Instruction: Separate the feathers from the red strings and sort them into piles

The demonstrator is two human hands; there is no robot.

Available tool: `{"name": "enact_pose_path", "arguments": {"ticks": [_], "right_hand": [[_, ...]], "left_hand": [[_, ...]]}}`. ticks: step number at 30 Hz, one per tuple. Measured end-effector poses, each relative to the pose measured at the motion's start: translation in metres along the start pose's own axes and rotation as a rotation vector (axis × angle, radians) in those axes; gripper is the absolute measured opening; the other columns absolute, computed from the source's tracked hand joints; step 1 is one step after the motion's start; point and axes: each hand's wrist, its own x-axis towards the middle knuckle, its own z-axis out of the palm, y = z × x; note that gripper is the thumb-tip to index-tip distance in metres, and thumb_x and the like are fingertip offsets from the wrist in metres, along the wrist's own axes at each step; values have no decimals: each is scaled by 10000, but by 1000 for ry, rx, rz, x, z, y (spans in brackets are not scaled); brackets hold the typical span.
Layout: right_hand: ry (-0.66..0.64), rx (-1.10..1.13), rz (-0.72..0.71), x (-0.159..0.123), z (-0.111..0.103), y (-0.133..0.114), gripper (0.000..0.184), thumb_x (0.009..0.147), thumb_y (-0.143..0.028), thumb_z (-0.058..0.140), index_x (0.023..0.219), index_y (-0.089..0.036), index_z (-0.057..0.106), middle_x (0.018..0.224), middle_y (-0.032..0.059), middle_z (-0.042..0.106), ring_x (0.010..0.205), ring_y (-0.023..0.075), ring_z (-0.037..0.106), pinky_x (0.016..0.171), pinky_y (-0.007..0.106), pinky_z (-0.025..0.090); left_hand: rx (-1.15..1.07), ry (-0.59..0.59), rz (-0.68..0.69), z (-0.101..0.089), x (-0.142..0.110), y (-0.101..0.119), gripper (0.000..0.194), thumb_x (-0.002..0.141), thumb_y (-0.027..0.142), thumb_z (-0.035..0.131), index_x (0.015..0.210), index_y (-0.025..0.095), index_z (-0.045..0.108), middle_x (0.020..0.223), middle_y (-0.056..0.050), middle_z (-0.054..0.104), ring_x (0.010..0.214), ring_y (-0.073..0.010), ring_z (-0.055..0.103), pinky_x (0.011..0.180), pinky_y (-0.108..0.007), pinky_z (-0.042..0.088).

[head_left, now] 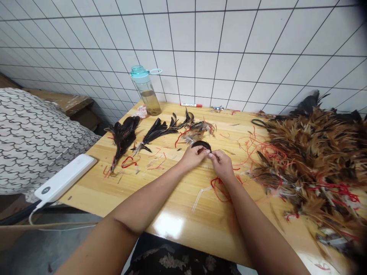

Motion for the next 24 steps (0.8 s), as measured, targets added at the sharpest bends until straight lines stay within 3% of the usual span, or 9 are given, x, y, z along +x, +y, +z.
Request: {"name": "enact_pose_path", "arguments": {"ticks": [3, 7, 11, 16, 19, 24], "right_hand": [[76, 80, 103, 0, -2, -1, 229, 831, -394, 539, 695, -223, 610, 672, 9, 588, 640, 162, 509, 631, 293, 394], [292, 222, 285, 1, -9, 1, 291, 844, -459, 508, 743, -207, 612, 576, -24, 504, 573, 145, 450, 566, 272, 360], [448, 227, 309, 3, -15, 7, 304, 862, -464, 478, 781, -196, 598, 594, -27, 495, 596, 144, 458, 602, 272, 377], [529, 182, 293, 5, -18, 14, 251, 853, -414, 479, 817, -186, 577, 770, 23, 601, 727, 164, 533, 731, 304, 410], [526, 150, 295, 5, -17, 17, 235, 851, -407, 478, 826, -190, 563, 801, 39, 612, 753, 177, 548, 744, 316, 412], [449, -26, 307, 5, -17, 19, 203, 843, -383, 480, 806, -198, 558, 748, 31, 576, 730, 188, 510, 717, 322, 398]], "left_hand": [[51, 33, 88, -3, 1, 0, 194, 832, 321, 565, 832, 151, 660, 816, -36, 684, 777, -153, 612, 753, -270, 486], [175, 185, 169, -16, 8, -3, 142, 832, 257, 553, 890, 173, 651, 866, -27, 663, 806, -140, 589, 768, -256, 471], [291, 291, 209, -30, 16, -13, 160, 819, 165, 522, 912, 175, 652, 935, -42, 647, 831, -142, 578, 802, -274, 469], [567, 149, 346, -30, 17, -24, 228, 823, 172, 546, 1000, 200, 687, 961, -61, 628, 976, -199, 537, 929, -357, 417], [681, 60, 376, -25, 16, -27, 278, 856, 205, 528, 1088, 223, 681, 961, -75, 613, 969, -215, 511, 901, -367, 406], [717, 32, 347, -26, 19, -32, 196, 866, 198, 518, 949, 199, 695, 927, -78, 612, 932, -215, 512, 875, -363, 403]]}}
